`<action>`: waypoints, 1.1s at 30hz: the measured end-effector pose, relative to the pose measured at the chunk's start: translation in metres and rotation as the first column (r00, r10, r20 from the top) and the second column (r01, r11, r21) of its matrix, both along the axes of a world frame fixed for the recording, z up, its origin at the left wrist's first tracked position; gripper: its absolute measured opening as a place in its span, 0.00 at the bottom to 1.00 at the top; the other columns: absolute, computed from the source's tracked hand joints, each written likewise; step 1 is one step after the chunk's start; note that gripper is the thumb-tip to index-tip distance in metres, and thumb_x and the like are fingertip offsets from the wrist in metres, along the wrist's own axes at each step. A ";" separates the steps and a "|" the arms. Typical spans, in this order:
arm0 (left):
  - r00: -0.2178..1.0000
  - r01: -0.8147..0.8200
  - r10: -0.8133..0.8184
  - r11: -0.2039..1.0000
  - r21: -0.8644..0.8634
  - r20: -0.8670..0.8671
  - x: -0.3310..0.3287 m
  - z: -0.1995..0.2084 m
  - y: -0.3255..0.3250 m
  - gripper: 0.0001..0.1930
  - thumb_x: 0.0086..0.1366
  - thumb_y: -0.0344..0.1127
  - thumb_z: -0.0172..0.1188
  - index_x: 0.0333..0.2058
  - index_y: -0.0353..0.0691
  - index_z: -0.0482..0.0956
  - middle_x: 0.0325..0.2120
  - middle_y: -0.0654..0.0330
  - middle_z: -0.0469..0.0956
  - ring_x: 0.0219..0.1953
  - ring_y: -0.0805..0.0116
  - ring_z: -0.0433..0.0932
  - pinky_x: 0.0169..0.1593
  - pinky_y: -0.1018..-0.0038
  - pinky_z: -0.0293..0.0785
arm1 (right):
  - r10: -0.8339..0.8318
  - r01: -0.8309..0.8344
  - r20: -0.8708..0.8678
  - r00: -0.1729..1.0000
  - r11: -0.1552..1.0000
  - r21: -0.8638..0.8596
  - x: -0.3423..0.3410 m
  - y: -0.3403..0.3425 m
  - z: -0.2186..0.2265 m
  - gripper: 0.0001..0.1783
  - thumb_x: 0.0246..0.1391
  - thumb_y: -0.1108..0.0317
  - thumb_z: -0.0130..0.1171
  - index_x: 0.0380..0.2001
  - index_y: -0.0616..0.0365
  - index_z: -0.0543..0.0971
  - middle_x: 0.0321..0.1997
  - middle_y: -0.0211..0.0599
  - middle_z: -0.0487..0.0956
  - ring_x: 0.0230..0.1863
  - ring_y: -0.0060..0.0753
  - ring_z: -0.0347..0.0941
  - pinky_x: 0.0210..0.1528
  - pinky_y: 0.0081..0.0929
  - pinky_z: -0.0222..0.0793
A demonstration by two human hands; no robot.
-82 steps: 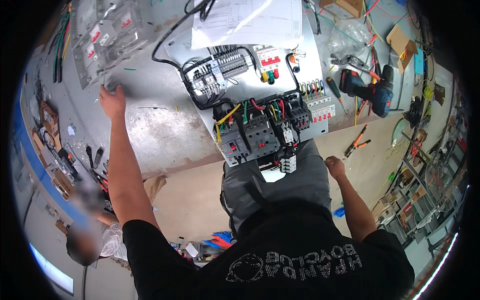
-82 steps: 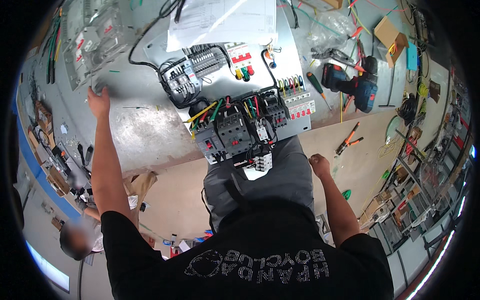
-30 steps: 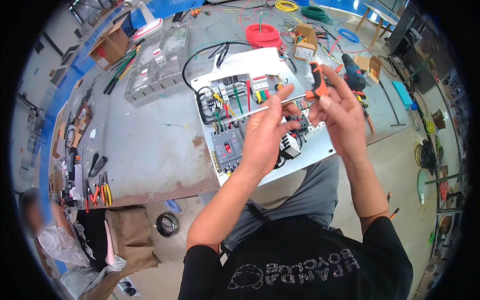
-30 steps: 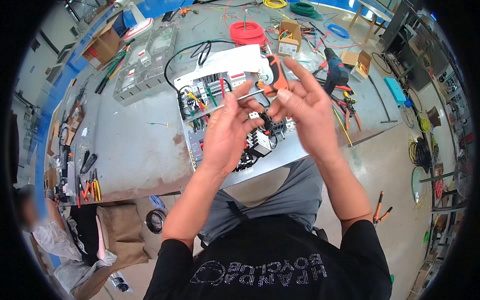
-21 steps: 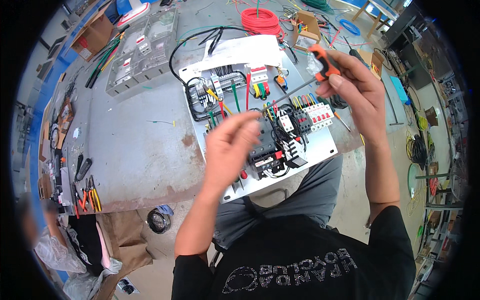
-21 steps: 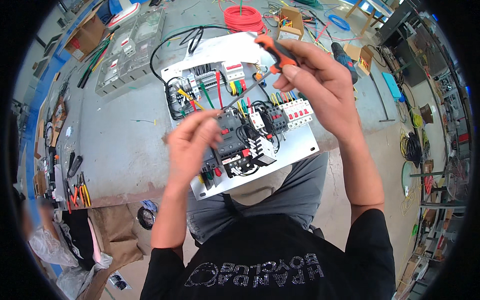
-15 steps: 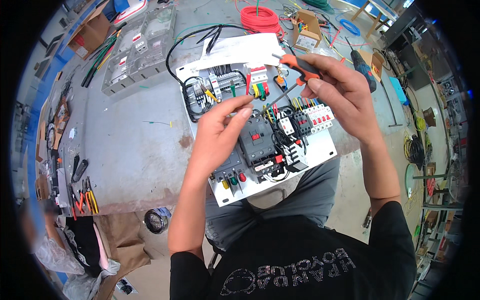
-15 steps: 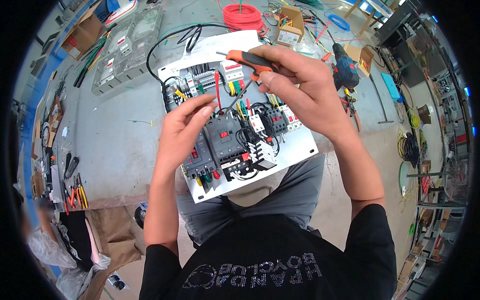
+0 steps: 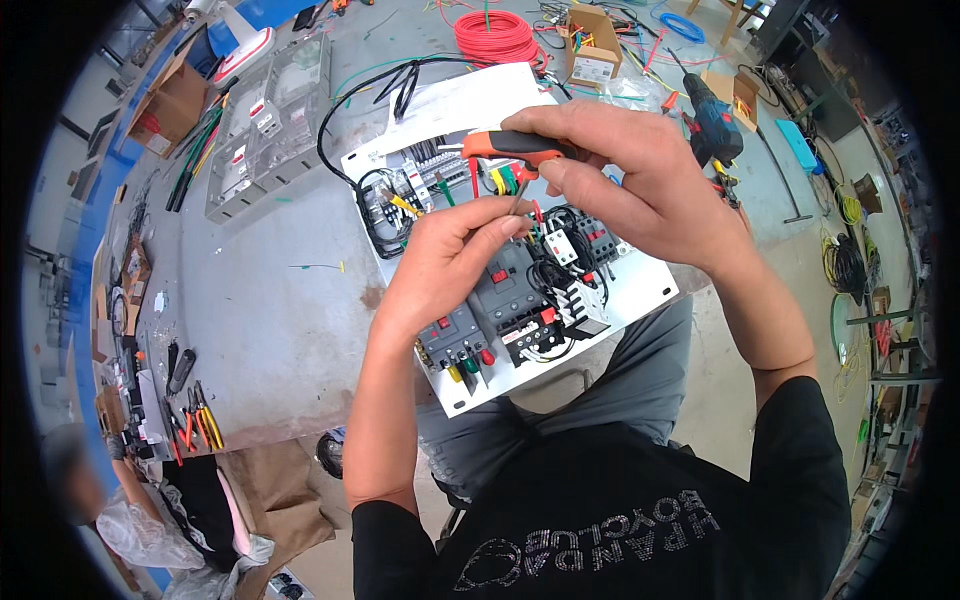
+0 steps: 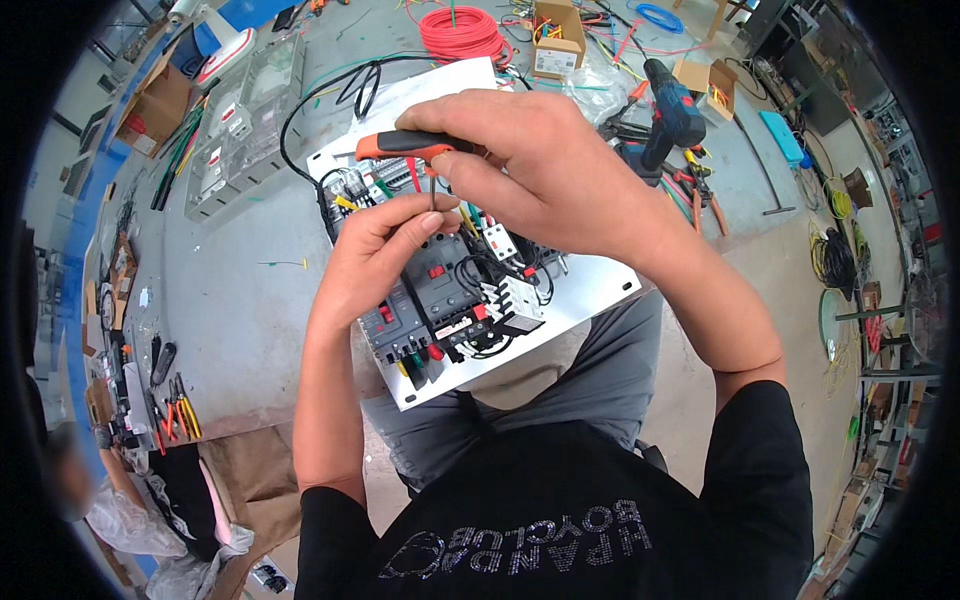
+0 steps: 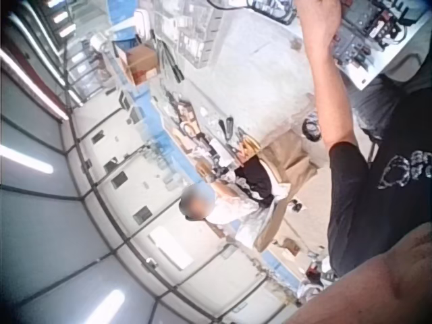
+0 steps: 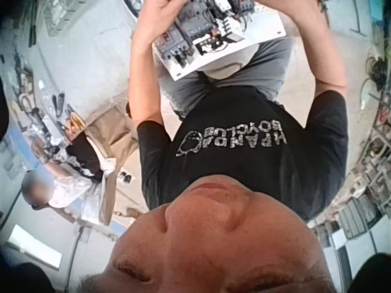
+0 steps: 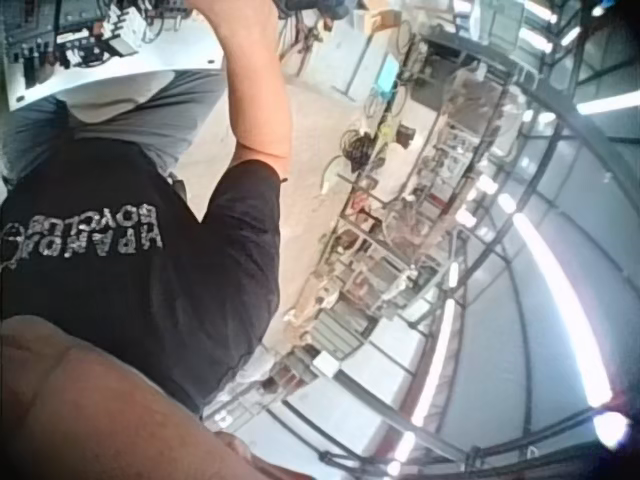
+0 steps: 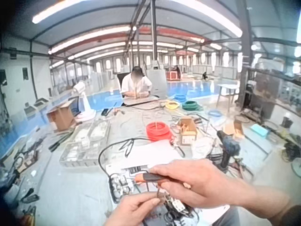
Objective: The person strips and connects colored wires to terminals on an electrical control panel using pliers and a screwdriver. They repeatedly strip wire ends, insert them into terminal blocks, and tighten connections while working at a bench in a workshop.
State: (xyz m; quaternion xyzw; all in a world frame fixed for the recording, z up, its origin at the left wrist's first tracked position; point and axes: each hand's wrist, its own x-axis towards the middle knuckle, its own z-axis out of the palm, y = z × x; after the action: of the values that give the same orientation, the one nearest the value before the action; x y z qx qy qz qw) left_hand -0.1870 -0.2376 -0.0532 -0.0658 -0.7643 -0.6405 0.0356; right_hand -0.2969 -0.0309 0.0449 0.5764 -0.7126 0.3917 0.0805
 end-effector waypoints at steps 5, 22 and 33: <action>1.000 -0.002 0.002 1.000 -0.003 -0.011 -0.002 0.002 0.002 0.15 0.79 0.33 0.58 0.55 0.30 0.83 0.43 0.56 0.88 0.49 0.70 0.85 0.57 0.72 0.79 | 0.030 -0.030 0.005 1.000 0.999 -0.027 -0.002 -0.002 -0.001 0.18 0.61 0.73 0.62 0.55 0.63 0.82 0.43 0.49 0.86 0.39 0.50 0.84 0.42 0.38 0.79; 0.992 -0.107 0.099 0.988 -0.109 -0.076 0.000 -0.017 -0.002 0.11 0.71 0.27 0.60 0.48 0.35 0.86 0.38 0.57 0.87 0.38 0.72 0.83 0.43 0.72 0.80 | 0.086 -0.090 -0.088 0.992 0.995 -0.037 0.010 -0.037 -0.013 0.21 0.57 0.55 0.74 0.45 0.60 0.85 0.38 0.41 0.83 0.44 0.50 0.81 0.45 0.41 0.77; 0.945 -0.268 0.246 0.960 -0.079 -0.216 -0.001 -0.031 0.007 0.06 0.68 0.26 0.66 0.42 0.35 0.88 0.35 0.56 0.88 0.36 0.66 0.85 0.42 0.68 0.81 | 0.237 -0.241 -0.068 0.969 0.968 -0.065 -0.001 -0.050 -0.022 0.24 0.53 0.60 0.75 0.51 0.59 0.85 0.52 0.47 0.84 0.56 0.51 0.80 0.57 0.40 0.77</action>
State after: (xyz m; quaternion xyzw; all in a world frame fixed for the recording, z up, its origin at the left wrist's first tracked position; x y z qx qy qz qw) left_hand -0.1879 -0.2308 -0.0842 -0.0328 -0.7920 -0.5782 0.1933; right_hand -0.2975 -0.0805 0.0226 0.6661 -0.6205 0.4070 0.0749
